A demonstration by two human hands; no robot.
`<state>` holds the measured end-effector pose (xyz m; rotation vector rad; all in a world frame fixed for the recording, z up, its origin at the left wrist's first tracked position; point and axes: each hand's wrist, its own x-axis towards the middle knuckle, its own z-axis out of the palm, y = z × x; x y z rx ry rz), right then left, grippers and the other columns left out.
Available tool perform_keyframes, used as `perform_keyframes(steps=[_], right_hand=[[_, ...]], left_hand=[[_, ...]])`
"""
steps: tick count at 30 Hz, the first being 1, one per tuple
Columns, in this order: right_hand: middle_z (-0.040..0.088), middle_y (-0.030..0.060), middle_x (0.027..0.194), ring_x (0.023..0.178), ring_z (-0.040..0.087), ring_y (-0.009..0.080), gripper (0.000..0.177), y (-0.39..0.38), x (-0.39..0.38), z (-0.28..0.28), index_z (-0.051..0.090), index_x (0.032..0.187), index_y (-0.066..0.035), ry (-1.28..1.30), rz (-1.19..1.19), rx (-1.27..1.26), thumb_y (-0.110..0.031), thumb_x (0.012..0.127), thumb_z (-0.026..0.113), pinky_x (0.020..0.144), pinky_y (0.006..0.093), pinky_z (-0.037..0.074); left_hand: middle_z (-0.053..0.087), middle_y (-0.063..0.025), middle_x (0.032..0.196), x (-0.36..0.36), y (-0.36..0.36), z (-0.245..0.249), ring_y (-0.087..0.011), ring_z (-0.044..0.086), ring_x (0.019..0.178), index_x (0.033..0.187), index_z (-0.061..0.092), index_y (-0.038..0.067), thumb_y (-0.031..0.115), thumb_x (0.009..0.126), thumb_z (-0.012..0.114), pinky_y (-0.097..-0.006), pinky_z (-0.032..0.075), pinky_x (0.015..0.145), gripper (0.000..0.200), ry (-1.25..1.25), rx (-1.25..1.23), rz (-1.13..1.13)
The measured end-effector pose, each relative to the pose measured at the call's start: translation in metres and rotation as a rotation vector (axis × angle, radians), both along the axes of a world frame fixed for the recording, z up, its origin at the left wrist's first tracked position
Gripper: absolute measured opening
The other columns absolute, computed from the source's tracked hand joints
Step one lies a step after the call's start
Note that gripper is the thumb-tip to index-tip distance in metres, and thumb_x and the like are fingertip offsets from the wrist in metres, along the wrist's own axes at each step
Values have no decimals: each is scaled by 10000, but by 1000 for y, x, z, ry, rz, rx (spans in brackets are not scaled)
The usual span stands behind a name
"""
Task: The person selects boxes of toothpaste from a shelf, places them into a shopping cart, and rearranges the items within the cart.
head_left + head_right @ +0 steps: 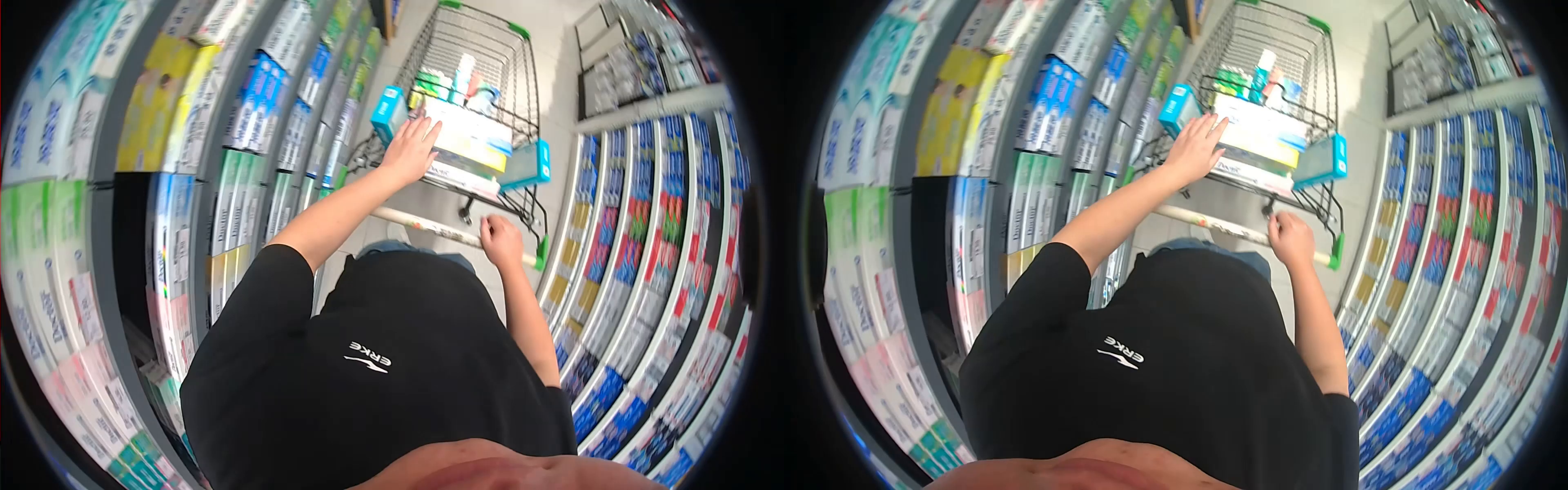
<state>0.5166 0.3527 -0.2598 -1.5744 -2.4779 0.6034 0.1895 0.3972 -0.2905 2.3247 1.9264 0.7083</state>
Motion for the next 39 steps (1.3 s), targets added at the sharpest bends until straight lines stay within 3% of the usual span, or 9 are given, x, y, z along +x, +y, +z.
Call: perform_keyframes(steps=[9, 15, 18, 21, 27, 33, 35, 37, 39], right_hand=[[710, 166, 830, 765, 695, 405, 309, 5, -2, 4, 657, 843, -54, 33, -21, -18, -310, 1014, 651, 706, 534, 545], [711, 155, 816, 760, 702, 394, 312, 5, -2, -2, 676, 848, -59, 67, -22, 5, -327, 1008, 666, 704, 516, 549], [726, 143, 868, 752, 704, 377, 262, 7, 1, 0, 701, 891, -65, 169, 24, 30, -307, 990, 710, 702, 490, 555], [727, 139, 1063, 758, 700, 338, 212, 9, -13, 39, 712, 1064, -70, 226, 12, 16, -260, 976, 746, 698, 456, 566], [424, 196, 1639, 933, 732, 340, 861, 25, -53, 113, 471, 1596, -177, 222, 100, 287, -227, 843, 885, 773, 419, 616], [699, 62, 1206, 1017, 745, 302, 426, 43, -42, 91, 626, 1304, -131, -69, 369, 144, -208, 919, 789, 835, 438, 605], [693, 82, 1236, 1035, 735, 338, 420, 53, -34, 72, 624, 1288, -121, 55, 337, 182, -217, 916, 793, 834, 450, 606], [690, 107, 1243, 1065, 722, 369, 412, 68, -34, 61, 627, 1289, -113, 77, 252, 125, -217, 925, 791, 840, 463, 603], [687, 128, 1246, 1074, 718, 387, 395, 96, -38, 44, 633, 1280, -104, 167, 71, 92, -260, 947, 778, 841, 485, 598]], left_hand=[[695, -172, 1214, -264, 69, 212, -366, 651, 1178, 1222, 670, 23, 365, 921, 737, -554, 513, 991, 460, 514, 511, 653], [729, -183, 1212, -358, 42, 240, -416, 694, 1155, 1189, 682, 46, 523, 994, 679, -560, 519, 1022, 516, 706, 252, 890], [727, -182, 1180, -306, 34, 266, -366, 633, 1260, 1284, 653, 51, 427, 1014, 686, -523, 499, 1036, 464, 365, 86, 971], [708, -192, 1146, -252, 11, 227, -412, 664, 1112, 1289, 645, 51, 355, 995, 725, -536, 525, 927, 431, 441, 539, 613], [685, -163, 1231, -66, -62, 120, -375, 640, 1140, 1279, 654, 33, 255, 896, 820, -483, 488, 973, 473, -153, 160, -88], [677, -139, 1256, 7, -104, 69, -364, 622, 1183, 1378, 614, 35, 329, 847, 879, -470, 459, 1044, 663, -266, 32, -187], [661, -150, 1268, 12, -110, 74, -353, 610, 1202, 1425, 595, 49, 427, 833, 892, -464, 450, 1065, 763, -255, 154, 203], [705, -164, 1151, 7, -120, 53, -325, 665, 1092, 1286, 667, 54, 567, 865, 825, -456, 491, 965, 683, -139, 241, 312], [729, -142, 823, 2, -134, 29, -318, 713, 814, 925, 737, 70, 669, 894, 724, -444, 518, 770, 600, 30, -260, 161]])
